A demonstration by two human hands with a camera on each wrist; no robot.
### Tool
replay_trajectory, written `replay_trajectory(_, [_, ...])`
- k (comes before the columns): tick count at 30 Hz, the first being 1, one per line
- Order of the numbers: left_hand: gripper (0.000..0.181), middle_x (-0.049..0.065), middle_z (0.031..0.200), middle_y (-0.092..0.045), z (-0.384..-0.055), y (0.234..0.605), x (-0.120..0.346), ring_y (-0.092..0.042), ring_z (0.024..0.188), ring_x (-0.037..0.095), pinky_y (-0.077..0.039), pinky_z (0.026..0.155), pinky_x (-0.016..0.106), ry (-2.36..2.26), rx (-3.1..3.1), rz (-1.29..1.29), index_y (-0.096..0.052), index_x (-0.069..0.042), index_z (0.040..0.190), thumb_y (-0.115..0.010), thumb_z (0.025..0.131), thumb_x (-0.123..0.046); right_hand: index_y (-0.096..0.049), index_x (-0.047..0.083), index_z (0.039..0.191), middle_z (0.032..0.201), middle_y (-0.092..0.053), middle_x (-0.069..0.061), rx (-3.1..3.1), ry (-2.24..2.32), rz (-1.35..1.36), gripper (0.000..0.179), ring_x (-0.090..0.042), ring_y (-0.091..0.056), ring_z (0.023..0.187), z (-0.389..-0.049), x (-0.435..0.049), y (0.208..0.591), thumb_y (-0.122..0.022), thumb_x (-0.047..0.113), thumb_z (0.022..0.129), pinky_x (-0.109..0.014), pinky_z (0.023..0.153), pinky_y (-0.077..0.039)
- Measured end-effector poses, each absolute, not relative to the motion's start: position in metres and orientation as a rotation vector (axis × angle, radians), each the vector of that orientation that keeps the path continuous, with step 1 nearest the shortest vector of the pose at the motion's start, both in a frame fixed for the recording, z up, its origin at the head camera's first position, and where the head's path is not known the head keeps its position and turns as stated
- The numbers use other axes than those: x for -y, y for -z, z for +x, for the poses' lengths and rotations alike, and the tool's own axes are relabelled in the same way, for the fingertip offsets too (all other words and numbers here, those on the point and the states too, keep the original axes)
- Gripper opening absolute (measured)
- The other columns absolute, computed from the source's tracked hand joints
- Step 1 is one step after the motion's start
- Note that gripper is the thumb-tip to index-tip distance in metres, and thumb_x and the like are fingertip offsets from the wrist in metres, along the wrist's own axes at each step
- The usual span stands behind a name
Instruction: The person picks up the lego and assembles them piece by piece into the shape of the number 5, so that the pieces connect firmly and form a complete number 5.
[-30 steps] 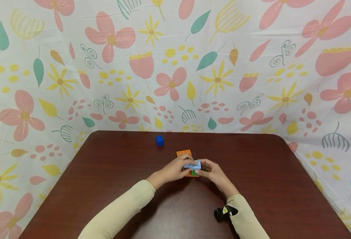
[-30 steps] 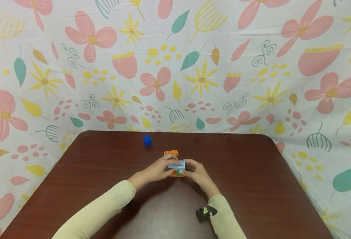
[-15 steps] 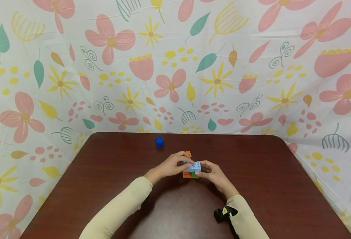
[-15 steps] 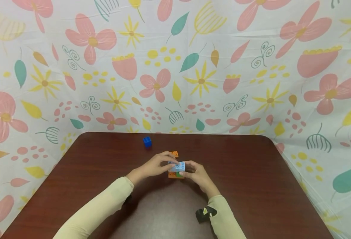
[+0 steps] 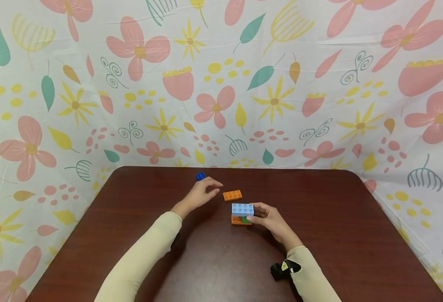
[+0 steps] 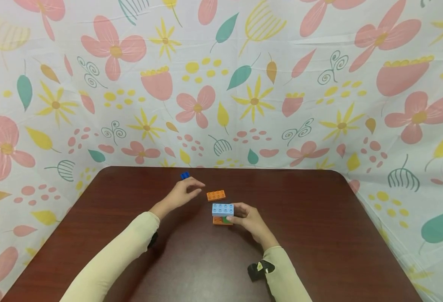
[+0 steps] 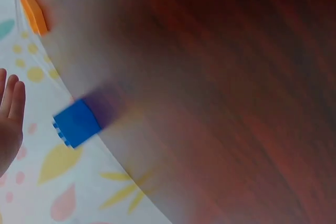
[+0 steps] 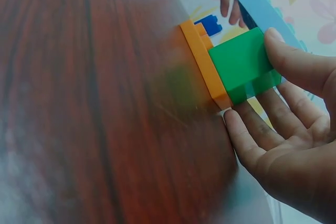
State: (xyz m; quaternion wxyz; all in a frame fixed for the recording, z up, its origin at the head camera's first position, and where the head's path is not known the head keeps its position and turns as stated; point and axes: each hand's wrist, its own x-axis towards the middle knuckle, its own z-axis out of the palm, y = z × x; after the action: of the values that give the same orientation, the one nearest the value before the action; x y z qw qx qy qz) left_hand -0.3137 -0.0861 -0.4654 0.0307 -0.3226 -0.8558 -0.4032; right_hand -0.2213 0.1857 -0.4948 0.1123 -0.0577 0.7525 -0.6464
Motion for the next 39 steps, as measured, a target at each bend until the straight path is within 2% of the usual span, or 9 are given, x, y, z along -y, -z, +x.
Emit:
replay_trajectory(10, [0.027, 0.015, 0.115, -0.058, -0.334, 0.465, 0.105, -0.059, 0.107, 0.034, -0.050, 0.092, 0.044, 1.285, 2.614, -0.689, -0.066, -0.003, 0.117, -0.065, 0.090, -0.002, -0.054, -0.001, 0.129, 0.128, -0.058, -0.016, -2.200, 1.902, -0.158, 0.048, -0.023, -0.058, 0.109, -0.219, -0.186, 0.492, -0.072, 0.014, 0.087, -0.044, 0.089, -0.050])
replay_trajectory(15, [0.031, 0.016, 0.126, -0.053, -0.339, 0.466, 0.109, -0.057, 0.111, 0.034, -0.051, 0.090, 0.041, 1.322, 2.638, -0.517, -0.064, -0.004, 0.121, -0.065, 0.090, -0.003, -0.055, 0.001, 0.128, 0.127, -0.059, -0.015, -2.204, 1.894, -0.142, 0.049, -0.024, -0.058, 0.109, -0.221, -0.186, 0.494, -0.074, 0.015, 0.086, -0.041, 0.088, -0.051])
replay_trajectory(19, [0.032, 0.016, 0.128, -0.051, -0.344, 0.466, 0.110, -0.056, 0.112, 0.036, -0.050, 0.091, 0.042, 1.350, 2.666, -0.422, -0.063, -0.004, 0.122, -0.065, 0.091, -0.004, -0.057, 0.002, 0.127, 0.126, -0.059, -0.014, -2.210, 1.900, -0.147, 0.048, -0.024, -0.058, 0.109, -0.222, -0.187, 0.496, -0.075, 0.016, 0.085, -0.038, 0.087, -0.051])
replay_trajectory(26, [0.032, 0.018, 0.125, -0.050, -0.350, 0.472, 0.111, -0.053, 0.114, 0.033, -0.048, 0.094, 0.043, 1.371, 2.699, -0.318, -0.061, 0.000, 0.123, -0.064, 0.092, -0.004, -0.058, 0.004, 0.127, 0.126, -0.060, -0.012, -2.205, 1.906, -0.161, 0.048, -0.024, -0.059, 0.109, -0.223, -0.186, 0.500, -0.076, 0.019, 0.084, -0.038, 0.087, -0.051])
replay_trajectory(33, [0.032, 0.020, 0.124, -0.052, -0.356, 0.478, 0.110, -0.054, 0.110, 0.035, -0.047, 0.092, 0.045, 1.300, 2.743, -0.291, -0.063, -0.001, 0.121, -0.067, 0.089, -0.004, -0.058, 0.004, 0.127, 0.126, -0.059, -0.013, -2.207, 1.899, -0.173, 0.047, -0.026, -0.058, 0.111, -0.223, -0.187, 0.500, -0.075, 0.018, 0.085, -0.039, 0.087, -0.051])
replay_trajectory(39, [0.034, 0.022, 0.124, -0.055, -0.357, 0.481, 0.108, -0.054, 0.116, 0.037, -0.046, 0.095, 0.047, 1.244, 2.773, -0.259, -0.061, -0.003, 0.121, -0.068, 0.089, -0.003, -0.058, 0.005, 0.126, 0.126, -0.060, -0.013, -2.208, 1.898, -0.164, 0.047, -0.026, -0.058, 0.112, -0.222, -0.186, 0.498, -0.075, 0.019, 0.084, -0.038, 0.087, -0.051])
